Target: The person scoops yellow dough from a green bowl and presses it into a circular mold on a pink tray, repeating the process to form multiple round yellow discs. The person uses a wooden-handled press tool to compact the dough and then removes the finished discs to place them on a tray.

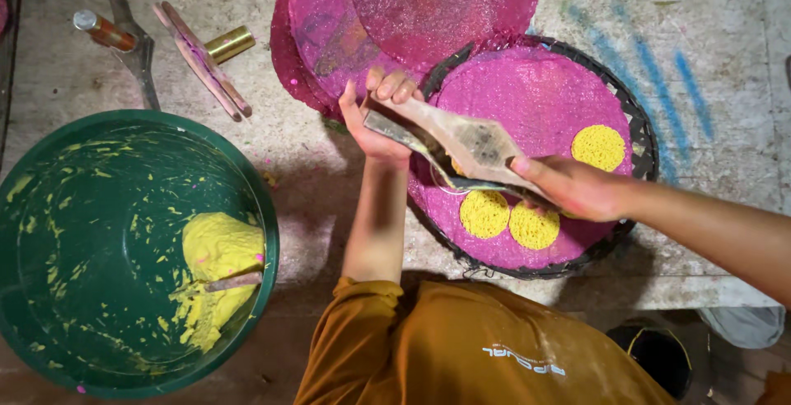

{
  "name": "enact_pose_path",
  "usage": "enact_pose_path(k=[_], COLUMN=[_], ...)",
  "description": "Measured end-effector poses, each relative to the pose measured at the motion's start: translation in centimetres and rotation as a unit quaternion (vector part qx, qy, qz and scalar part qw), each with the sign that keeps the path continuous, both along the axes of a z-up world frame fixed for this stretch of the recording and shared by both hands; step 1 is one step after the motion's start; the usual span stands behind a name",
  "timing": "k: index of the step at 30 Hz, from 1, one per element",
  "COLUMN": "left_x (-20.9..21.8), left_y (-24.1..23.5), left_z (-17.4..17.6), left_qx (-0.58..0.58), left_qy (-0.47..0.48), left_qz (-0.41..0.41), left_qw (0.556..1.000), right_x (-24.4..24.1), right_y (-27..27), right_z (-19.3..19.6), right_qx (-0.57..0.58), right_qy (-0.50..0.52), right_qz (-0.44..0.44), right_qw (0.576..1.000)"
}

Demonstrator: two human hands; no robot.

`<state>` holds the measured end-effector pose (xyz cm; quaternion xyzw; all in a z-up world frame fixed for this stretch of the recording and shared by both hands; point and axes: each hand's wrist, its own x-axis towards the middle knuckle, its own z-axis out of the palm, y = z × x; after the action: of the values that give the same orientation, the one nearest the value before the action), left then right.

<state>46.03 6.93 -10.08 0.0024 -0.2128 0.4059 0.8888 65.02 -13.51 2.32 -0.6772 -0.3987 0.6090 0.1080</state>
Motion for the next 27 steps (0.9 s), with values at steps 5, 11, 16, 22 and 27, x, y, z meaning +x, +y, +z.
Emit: enact_pose_path(k=[5,11,16,22,27], left_x=[0.8,4.2,3.7,0.9,1.3], left_y=[-1.7,-1.3,1.3,2.5,0.0], left_z=[-1.6,-2.3,-1.3,-0.9,-1.8], left_qx=[-0.040,-0.039,0.018,0.036,-0.020], left_qy=[0.021,-0.013,0.001,0.029,0.078], left_qz=[0.003,0.005,0.009,0.011,0.022], left_qw=[0.999,0.999,1.000,0.999,0.997], right_x=[-0.5,0.4,-0.2,-1.6,-1.2], right_y=[-0.3,0.2,1.0,1.1,0.4], right_z=[1.4,3.0,1.7,-1.0,-0.1], right_qx=[-0.051,-0.013,0.128,0.104,0.022], right_qy=[-0.013,-0.182,-0.199,-0.131,-0.083], right_qz=[-0.032,0.021,0.035,0.014,-0.028], right_qw=[0.998,0.983,0.971,0.986,0.996])
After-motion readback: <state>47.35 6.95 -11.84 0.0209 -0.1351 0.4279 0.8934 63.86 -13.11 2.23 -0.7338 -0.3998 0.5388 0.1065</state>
